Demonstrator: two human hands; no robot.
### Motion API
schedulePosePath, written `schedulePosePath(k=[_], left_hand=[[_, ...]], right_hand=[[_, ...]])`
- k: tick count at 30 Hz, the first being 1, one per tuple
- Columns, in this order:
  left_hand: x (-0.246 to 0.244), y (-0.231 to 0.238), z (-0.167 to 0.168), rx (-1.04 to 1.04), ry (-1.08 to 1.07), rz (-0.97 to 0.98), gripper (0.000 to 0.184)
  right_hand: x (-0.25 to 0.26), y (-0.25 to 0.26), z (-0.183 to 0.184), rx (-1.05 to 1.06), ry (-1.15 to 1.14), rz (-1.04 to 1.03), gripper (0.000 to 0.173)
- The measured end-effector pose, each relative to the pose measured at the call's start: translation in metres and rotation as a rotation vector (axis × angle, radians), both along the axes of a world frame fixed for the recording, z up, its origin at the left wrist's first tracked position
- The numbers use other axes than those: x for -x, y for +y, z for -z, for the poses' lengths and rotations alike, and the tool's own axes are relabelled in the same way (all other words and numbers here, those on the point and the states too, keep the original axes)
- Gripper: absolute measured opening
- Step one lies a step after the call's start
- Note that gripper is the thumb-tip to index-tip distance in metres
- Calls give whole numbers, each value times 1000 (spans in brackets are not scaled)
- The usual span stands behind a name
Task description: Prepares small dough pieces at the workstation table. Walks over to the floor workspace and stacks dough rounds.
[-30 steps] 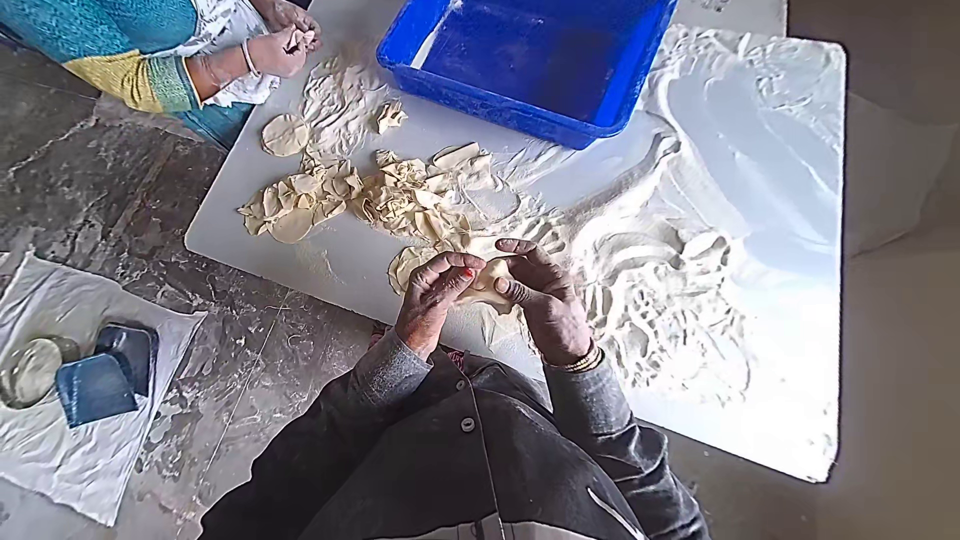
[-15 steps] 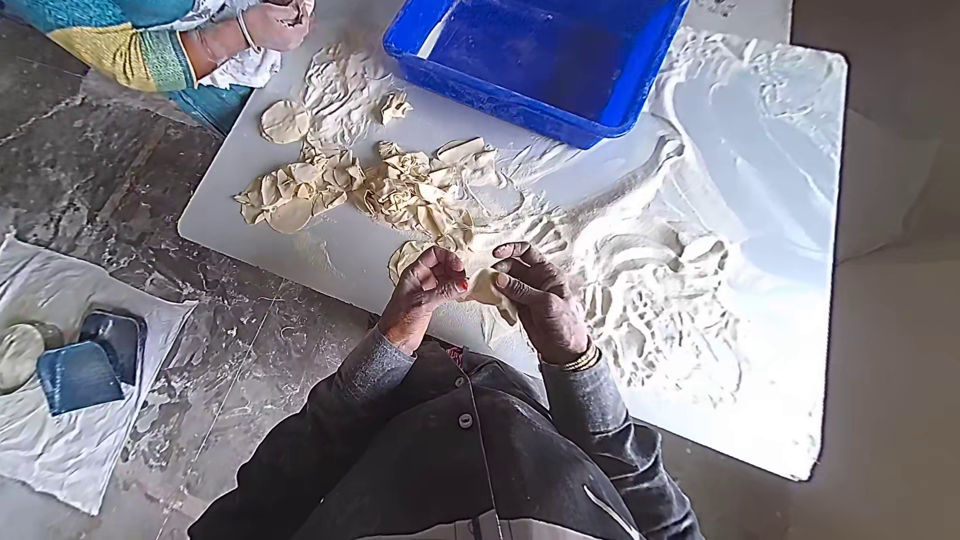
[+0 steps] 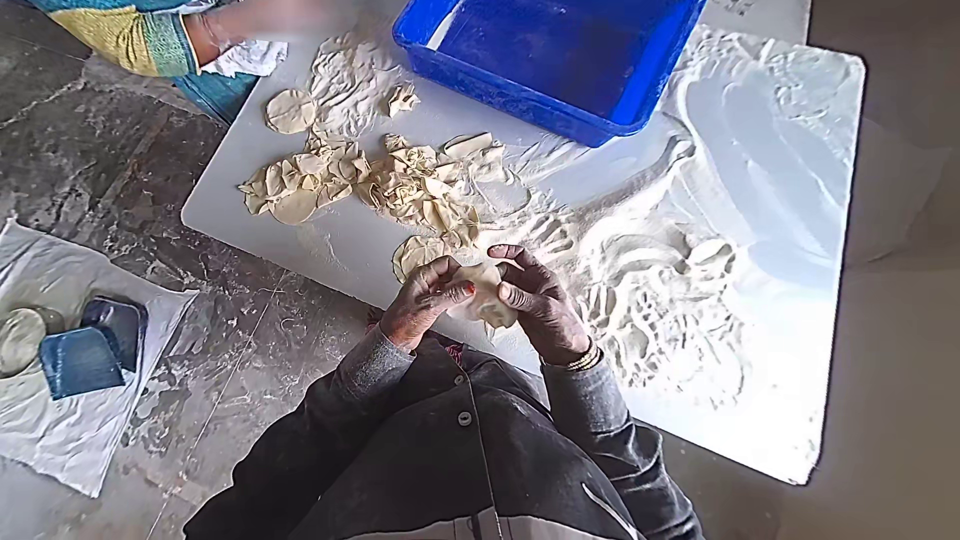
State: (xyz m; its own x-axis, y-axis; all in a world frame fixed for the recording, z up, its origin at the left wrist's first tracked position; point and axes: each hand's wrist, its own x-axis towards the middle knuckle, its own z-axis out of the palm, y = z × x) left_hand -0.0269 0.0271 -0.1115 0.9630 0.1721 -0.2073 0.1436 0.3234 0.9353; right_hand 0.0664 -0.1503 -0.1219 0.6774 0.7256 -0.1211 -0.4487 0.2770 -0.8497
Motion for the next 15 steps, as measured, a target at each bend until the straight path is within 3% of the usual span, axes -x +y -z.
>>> schedulePosePath(k=[2,6,9,11,13,15], left_hand=[[3,4,2,-4,12,-79,10],[14,11,11,-22,-8,-126,21],[24,17,16,-59,-49,-151,17],[28,25,19,-95,-80,-205,22],[27,38,26,-275,-59,-271,27],[28,57,49,-629,48,-331,36]], right_hand=[[2,-2,7,54,-25,-41,44],[8,-1,9,155,-58,44,21],[8,9,8,126,-73,66,10],[7,24,8,85,-99,62,12],[-1,41,10,150,-230,56,12],[-21,56,22,451,-570,64,16]])
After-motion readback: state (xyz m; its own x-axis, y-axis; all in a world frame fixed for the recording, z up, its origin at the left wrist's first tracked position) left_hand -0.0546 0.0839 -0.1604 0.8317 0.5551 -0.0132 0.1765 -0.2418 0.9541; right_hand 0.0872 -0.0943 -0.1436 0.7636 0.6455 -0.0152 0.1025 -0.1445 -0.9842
